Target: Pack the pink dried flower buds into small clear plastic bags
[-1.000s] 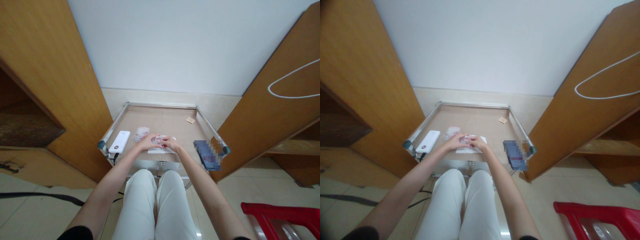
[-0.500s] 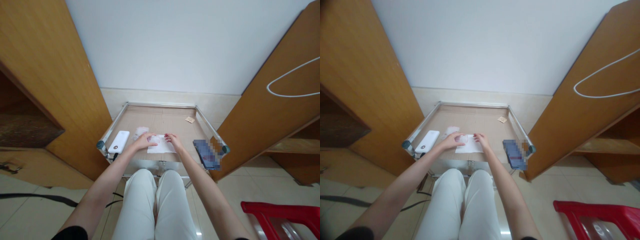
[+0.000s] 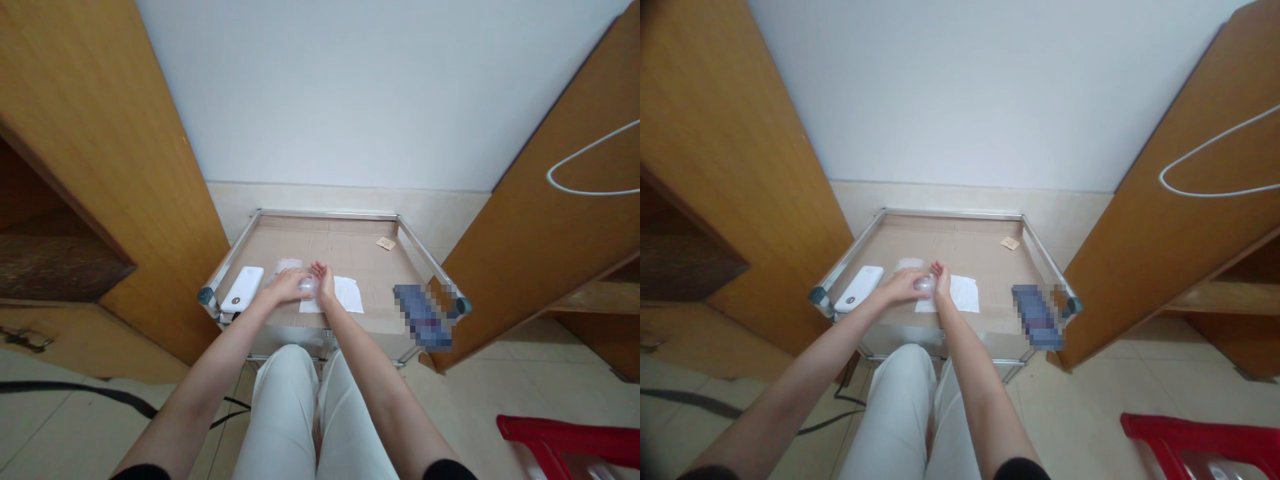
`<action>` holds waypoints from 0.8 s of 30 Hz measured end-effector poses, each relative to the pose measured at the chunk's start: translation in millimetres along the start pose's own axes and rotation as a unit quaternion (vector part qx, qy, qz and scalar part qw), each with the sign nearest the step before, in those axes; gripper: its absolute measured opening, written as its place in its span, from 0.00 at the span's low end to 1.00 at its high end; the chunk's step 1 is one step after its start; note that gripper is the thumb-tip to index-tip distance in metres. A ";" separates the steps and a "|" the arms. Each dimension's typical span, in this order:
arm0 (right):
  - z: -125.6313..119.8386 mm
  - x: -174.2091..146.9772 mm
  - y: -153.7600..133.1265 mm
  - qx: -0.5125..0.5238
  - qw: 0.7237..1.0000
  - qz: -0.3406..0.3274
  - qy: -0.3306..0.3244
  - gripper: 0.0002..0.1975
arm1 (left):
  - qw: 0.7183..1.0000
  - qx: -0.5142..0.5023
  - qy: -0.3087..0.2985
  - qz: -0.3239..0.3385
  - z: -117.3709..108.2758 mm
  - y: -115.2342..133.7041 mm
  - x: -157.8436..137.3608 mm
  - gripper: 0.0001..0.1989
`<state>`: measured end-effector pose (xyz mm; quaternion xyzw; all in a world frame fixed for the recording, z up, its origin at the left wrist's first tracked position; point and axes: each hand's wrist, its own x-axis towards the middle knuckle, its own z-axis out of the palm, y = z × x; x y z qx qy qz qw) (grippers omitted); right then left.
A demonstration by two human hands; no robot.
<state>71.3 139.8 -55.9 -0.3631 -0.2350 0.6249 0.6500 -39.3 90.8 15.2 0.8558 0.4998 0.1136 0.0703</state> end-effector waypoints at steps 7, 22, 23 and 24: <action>-4.4 -4.6 1.3 0.019 0.999 0.027 -0.016 0.19 | 0.994 0.093 -0.057 -0.003 -6.3 8.9 7.8 0.24; -2.7 -9.2 -4.6 0.014 1.000 0.023 0.003 0.19 | 0.988 0.138 -0.070 0.005 -16.6 25.6 19.0 0.25; -2.9 -9.0 -4.6 0.014 1.000 0.024 0.003 0.19 | 0.988 0.136 -0.070 0.005 -17.5 26.4 19.7 0.24; -3.1 -8.8 -4.5 0.014 1.000 0.025 0.002 0.19 | 0.988 0.134 -0.070 0.006 -18.1 27.0 20.3 0.24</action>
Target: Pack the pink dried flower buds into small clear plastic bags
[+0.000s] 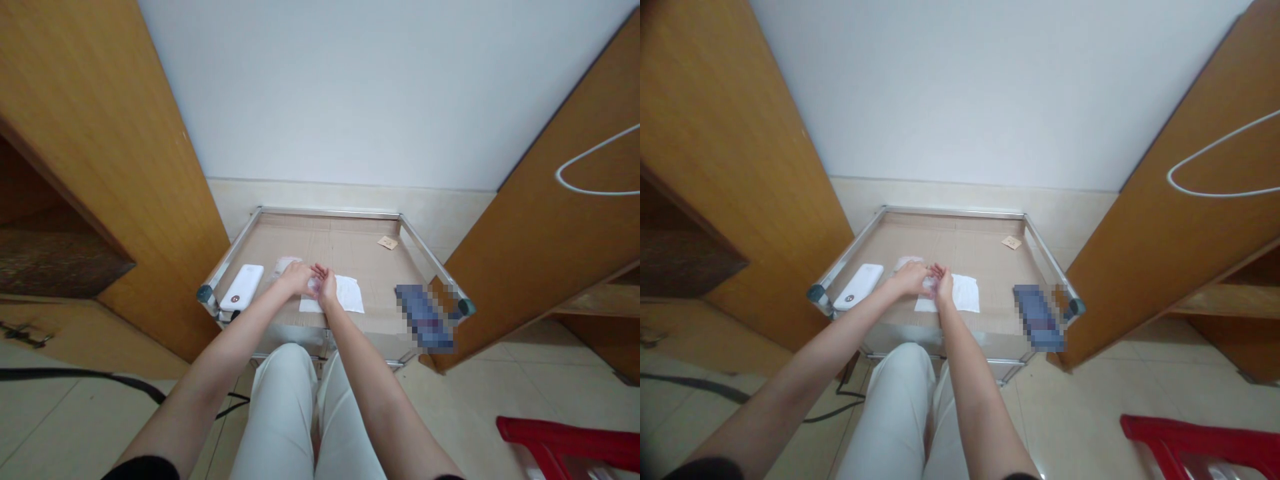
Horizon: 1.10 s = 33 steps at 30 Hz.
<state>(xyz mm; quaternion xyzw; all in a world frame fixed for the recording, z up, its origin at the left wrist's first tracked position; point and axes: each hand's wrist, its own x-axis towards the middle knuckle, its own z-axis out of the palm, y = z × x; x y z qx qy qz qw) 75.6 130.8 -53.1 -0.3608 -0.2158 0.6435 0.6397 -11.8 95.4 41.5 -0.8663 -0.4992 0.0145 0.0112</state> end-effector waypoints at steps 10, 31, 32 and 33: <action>-1.1 2.3 2.5 0.004 1.000 -0.018 0.006 0.17 | 1.000 0.009 -0.019 -0.012 -7.6 2.8 5.5 0.25; -0.4 1.0 0.6 -0.013 1.000 -0.021 0.017 0.16 | 1.000 0.011 -0.021 -0.015 -11.1 -2.9 3.5 0.26; -0.4 2.0 0.1 -0.013 1.000 -0.018 0.018 0.16 | 1.000 0.012 -0.020 -0.019 -10.5 -4.0 3.1 0.26; -0.5 3.3 -0.5 -0.016 1.000 -0.015 0.020 0.16 | 1.000 0.012 -0.018 -0.022 -10.0 -5.0 2.6 0.26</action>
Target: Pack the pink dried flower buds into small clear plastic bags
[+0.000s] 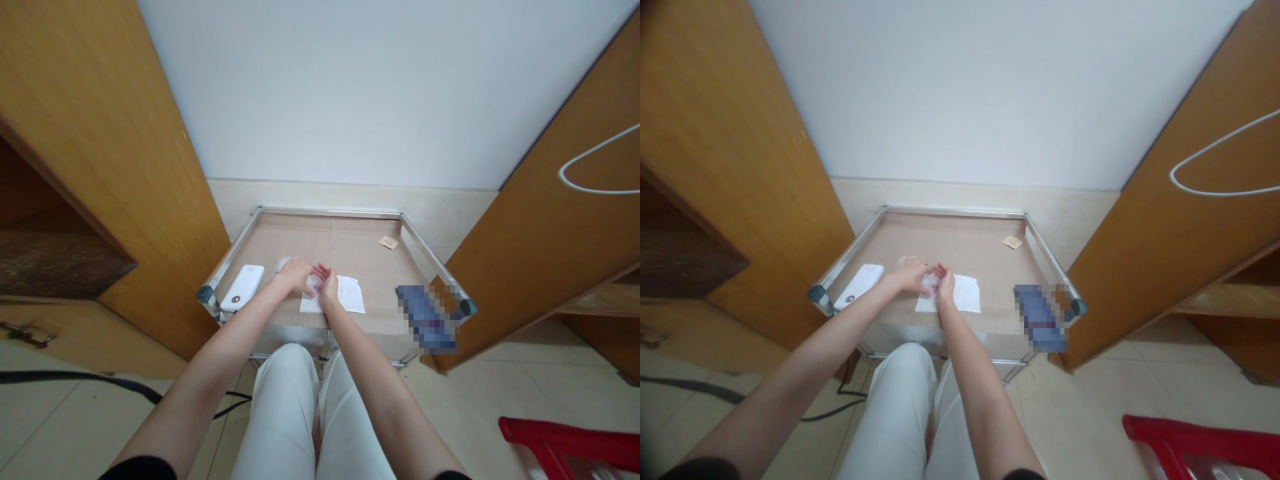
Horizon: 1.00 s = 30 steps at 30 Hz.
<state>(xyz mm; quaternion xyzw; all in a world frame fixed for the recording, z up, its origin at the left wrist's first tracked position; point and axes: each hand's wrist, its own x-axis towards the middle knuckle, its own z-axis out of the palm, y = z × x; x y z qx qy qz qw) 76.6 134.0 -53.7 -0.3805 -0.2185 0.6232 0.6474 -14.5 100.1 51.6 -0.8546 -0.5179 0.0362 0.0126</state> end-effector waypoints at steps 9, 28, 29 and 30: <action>-4.8 6.5 -5.1 -0.035 0.999 0.031 -0.008 0.18 | 1.000 -0.017 0.014 -0.004 7.0 -7.2 -1.9 0.26; -7.2 -44.6 -70.3 -0.196 0.964 -0.061 -0.168 0.11 | 0.932 -0.196 0.225 -0.205 6.0 16.4 -23.4 0.27; -6.8 -45.8 -70.8 -0.195 0.965 -0.065 -0.162 0.11 | 0.929 -0.205 0.234 -0.202 8.2 19.7 -23.8 0.28; -6.5 -46.3 -70.8 -0.193 0.967 -0.068 -0.153 0.10 | 0.925 -0.214 0.243 -0.198 10.5 22.5 -24.0 0.28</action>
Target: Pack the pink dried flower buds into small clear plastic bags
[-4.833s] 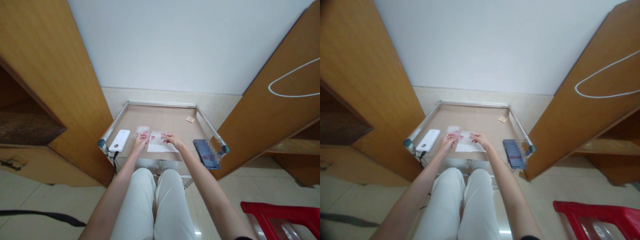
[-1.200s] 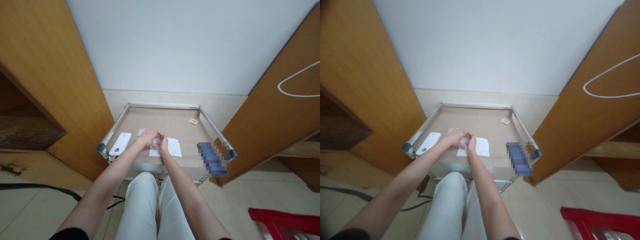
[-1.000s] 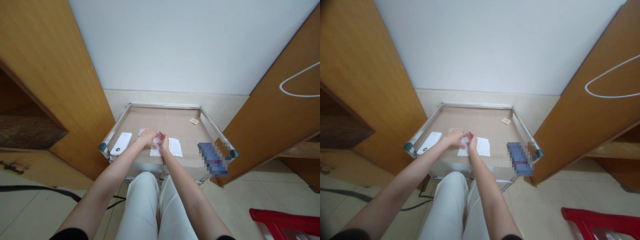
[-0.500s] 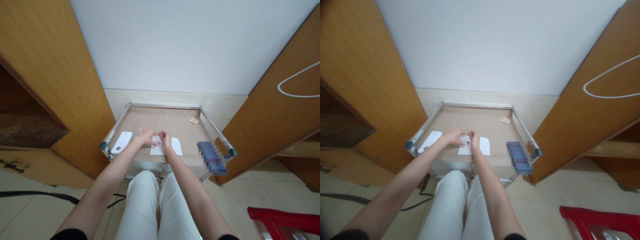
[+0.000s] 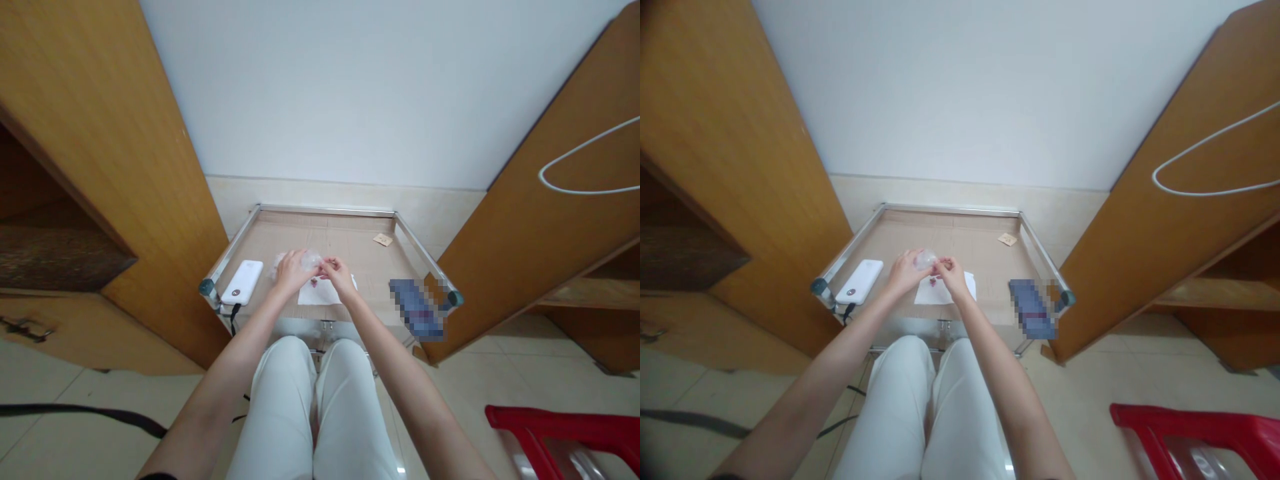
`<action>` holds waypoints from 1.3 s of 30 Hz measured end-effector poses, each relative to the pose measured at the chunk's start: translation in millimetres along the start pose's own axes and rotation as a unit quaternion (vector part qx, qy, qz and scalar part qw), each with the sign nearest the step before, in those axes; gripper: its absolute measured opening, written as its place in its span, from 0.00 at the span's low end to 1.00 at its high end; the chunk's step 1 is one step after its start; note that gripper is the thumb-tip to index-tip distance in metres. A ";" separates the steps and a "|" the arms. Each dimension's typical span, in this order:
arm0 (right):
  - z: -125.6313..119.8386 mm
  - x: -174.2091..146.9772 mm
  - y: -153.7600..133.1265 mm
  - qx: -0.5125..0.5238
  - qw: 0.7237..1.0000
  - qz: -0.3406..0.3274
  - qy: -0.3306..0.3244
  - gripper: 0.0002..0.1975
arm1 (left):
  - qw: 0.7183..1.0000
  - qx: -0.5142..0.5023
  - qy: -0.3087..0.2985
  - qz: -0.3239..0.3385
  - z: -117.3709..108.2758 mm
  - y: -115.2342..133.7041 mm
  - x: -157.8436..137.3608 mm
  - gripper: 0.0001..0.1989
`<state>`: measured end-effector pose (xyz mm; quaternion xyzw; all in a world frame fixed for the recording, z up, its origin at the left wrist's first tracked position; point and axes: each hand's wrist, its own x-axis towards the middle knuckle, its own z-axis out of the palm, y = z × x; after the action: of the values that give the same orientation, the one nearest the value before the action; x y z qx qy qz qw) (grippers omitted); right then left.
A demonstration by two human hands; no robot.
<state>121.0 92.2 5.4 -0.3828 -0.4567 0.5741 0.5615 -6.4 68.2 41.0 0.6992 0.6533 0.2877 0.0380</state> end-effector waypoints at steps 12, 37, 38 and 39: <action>-2.7 -0.5 -2.0 0.033 0.996 0.073 0.036 0.06 | 0.967 -0.226 0.040 -0.110 26.6 -0.6 -14.7 0.29; -25.4 -7.8 -14.5 -0.147 0.983 0.020 -0.112 0.18 | 0.843 -0.522 -0.056 -0.118 27.7 -12.9 -14.7 0.12; -25.8 -7.9 -12.9 -0.148 0.983 0.020 -0.110 0.18 | 0.840 -0.526 -0.053 -0.122 29.2 -13.2 -15.6 0.12; -26.0 -7.9 -11.4 -0.149 0.983 0.019 -0.107 0.17 | 0.837 -0.530 -0.050 -0.125 30.6 -13.3 -16.4 0.12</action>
<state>149.7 86.3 8.2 -0.4076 -0.5868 0.5480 0.4350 -4.1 64.6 4.0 0.4979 0.4801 0.5475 0.4709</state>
